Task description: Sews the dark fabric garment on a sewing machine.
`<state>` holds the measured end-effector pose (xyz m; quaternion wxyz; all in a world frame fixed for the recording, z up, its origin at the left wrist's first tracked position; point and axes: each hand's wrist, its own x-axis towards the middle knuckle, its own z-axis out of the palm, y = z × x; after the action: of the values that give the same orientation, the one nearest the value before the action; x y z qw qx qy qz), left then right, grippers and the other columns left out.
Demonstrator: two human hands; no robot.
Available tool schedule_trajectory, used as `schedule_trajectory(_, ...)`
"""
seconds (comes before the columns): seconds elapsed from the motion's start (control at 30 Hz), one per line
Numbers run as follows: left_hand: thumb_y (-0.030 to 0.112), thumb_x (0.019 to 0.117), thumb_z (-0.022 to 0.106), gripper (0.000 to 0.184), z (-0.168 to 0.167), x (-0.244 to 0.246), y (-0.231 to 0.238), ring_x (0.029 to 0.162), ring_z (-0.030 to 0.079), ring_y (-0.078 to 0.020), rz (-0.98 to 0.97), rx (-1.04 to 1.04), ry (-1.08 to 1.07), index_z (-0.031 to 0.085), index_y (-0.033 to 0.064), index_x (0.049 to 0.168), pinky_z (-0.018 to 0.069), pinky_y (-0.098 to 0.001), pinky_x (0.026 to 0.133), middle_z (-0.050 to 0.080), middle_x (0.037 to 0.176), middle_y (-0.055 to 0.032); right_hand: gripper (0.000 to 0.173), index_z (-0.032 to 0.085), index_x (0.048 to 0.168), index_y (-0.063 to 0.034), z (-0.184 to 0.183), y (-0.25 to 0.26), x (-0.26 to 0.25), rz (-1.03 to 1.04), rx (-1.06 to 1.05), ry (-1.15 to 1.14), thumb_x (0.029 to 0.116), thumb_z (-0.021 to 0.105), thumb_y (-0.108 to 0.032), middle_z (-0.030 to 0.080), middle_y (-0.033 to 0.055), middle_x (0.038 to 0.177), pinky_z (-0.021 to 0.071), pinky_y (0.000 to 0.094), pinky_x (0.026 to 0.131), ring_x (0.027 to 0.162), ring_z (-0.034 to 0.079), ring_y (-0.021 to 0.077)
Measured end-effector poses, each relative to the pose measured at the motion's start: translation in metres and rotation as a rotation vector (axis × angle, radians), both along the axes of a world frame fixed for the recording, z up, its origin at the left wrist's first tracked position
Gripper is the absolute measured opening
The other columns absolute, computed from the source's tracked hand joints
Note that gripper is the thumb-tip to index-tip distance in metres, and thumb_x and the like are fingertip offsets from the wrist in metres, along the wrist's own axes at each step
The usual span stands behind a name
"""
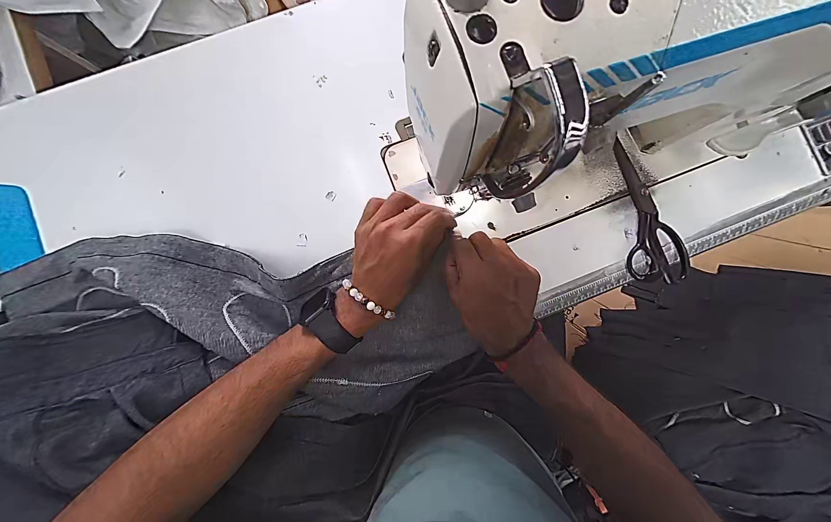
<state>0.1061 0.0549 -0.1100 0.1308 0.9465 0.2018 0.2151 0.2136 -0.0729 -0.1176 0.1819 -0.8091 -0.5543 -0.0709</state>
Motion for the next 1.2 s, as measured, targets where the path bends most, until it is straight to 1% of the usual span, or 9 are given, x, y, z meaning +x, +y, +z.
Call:
schedule_trajectory(0.13,0.023,0.1029,0.056,0.028,-0.005,-0.015,0.000,0.125,0.061,-0.0192,-0.054,0.082,0.076,0.076,0.0230,0.123,0.0436,-0.0420,0.103,0.072,0.130,0.0070,0.033,0.074,0.125,-0.0112,-0.006,-0.013,-0.002,0.013,-0.021,0.017,0.1008,0.055,-0.024,0.065,0.0039,0.078,0.0437,0.0324,0.047,0.062,0.062,0.0199)
schedule_trajectory(0.23,0.031,0.1036,0.052,0.037,-0.012,-0.026,0.000,0.139,0.049,-0.0214,-0.085,0.093,0.136,0.070,0.0258,0.135,0.0342,-0.0449,0.112,0.061,0.146,0.0076,0.036,0.073,0.129,-0.0123,-0.008,-0.013,0.002,0.026,-0.010,0.009,0.1000,0.055,-0.025,0.060,0.0015,0.063,0.0387,0.0324,0.043,0.051,0.056,0.0187)
schedule_trajectory(0.37,0.036,0.1030,0.053,0.037,-0.011,-0.014,0.013,0.124,0.052,-0.0261,-0.089,0.140,0.140,0.070,0.0280,0.135,0.0333,-0.0467,0.105,0.065,0.136,0.0005,0.036,0.072,0.129,-0.0111,0.002,0.000,0.012,-0.001,-0.054,-0.003,0.1002,0.055,-0.024,0.056,0.0005,0.058,0.0372,0.0337,0.040,0.047,0.054,0.0193)
schedule_trajectory(0.63,0.029,0.1024,0.054,0.035,-0.008,-0.010,0.021,0.125,0.053,-0.0291,-0.130,0.177,0.121,0.072,0.0236,0.132,0.0344,-0.0494,0.104,0.067,0.134,-0.0017,0.038,0.073,0.130,-0.0186,0.020,0.005,0.031,0.073,-0.200,0.168,0.0980,0.055,-0.026,0.058,0.0016,0.058,0.0398,0.0394,0.041,0.048,0.057,0.0221)
schedule_trajectory(0.73,0.028,0.1018,0.055,0.034,-0.005,-0.010,0.022,0.127,0.054,-0.0282,-0.161,0.158,0.101,0.072,0.0261,0.132,0.0347,-0.0488,0.106,0.067,0.134,-0.0006,0.027,0.077,0.118,-0.0187,0.051,-0.021,0.079,0.029,-0.208,0.336,0.0999,0.059,-0.028,0.069,0.0048,0.076,0.0523,0.0472,0.053,0.062,0.065,0.0227)
schedule_trajectory(0.8,0.029,0.1015,0.055,0.035,-0.005,-0.010,0.021,0.126,0.054,-0.0275,-0.133,0.167,0.112,0.072,0.0277,0.132,0.0346,-0.0483,0.106,0.068,0.133,0.0001,0.032,0.069,0.127,-0.0111,0.074,-0.040,0.130,-0.173,-0.120,0.243,0.1068,0.051,-0.029,0.071,0.0149,0.097,0.0559,0.0542,0.065,0.079,0.069,0.0315)
schedule_trajectory(0.9,0.031,0.1025,0.052,0.037,-0.005,-0.009,0.017,0.130,0.052,-0.0281,-0.086,0.170,0.147,0.071,0.0280,0.134,0.0340,-0.0489,0.106,0.066,0.136,-0.0005,0.039,0.068,0.127,-0.0090,0.075,-0.049,0.207,-0.480,-0.069,0.021,0.1047,0.044,-0.029,0.068,0.0213,0.125,0.0487,0.0628,0.092,0.115,0.065,0.0411)
schedule_trajectory(1.07,0.031,0.1022,0.049,0.039,-0.005,-0.008,0.018,0.129,0.052,-0.0306,-0.065,0.174,0.158,0.070,0.0278,0.135,0.0333,-0.0502,0.107,0.066,0.136,-0.0033,0.033,0.069,0.116,-0.0076,0.020,-0.055,0.229,-0.490,-0.108,-0.111,0.1029,0.045,-0.026,0.066,0.0255,0.117,0.0505,0.0670,0.075,0.103,0.066,0.0478)
schedule_trajectory(1.2,0.032,0.1014,0.050,0.038,-0.006,-0.011,0.013,0.124,0.055,-0.0277,-0.128,0.147,0.133,0.071,0.0288,0.133,0.0352,-0.0478,0.104,0.067,0.134,-0.0003,0.040,0.062,0.134,-0.0074,0.013,-0.067,0.208,-0.430,-0.015,-0.042,0.1016,0.048,-0.025,0.058,0.0225,0.140,0.0505,0.0636,0.092,0.123,0.060,0.0436)
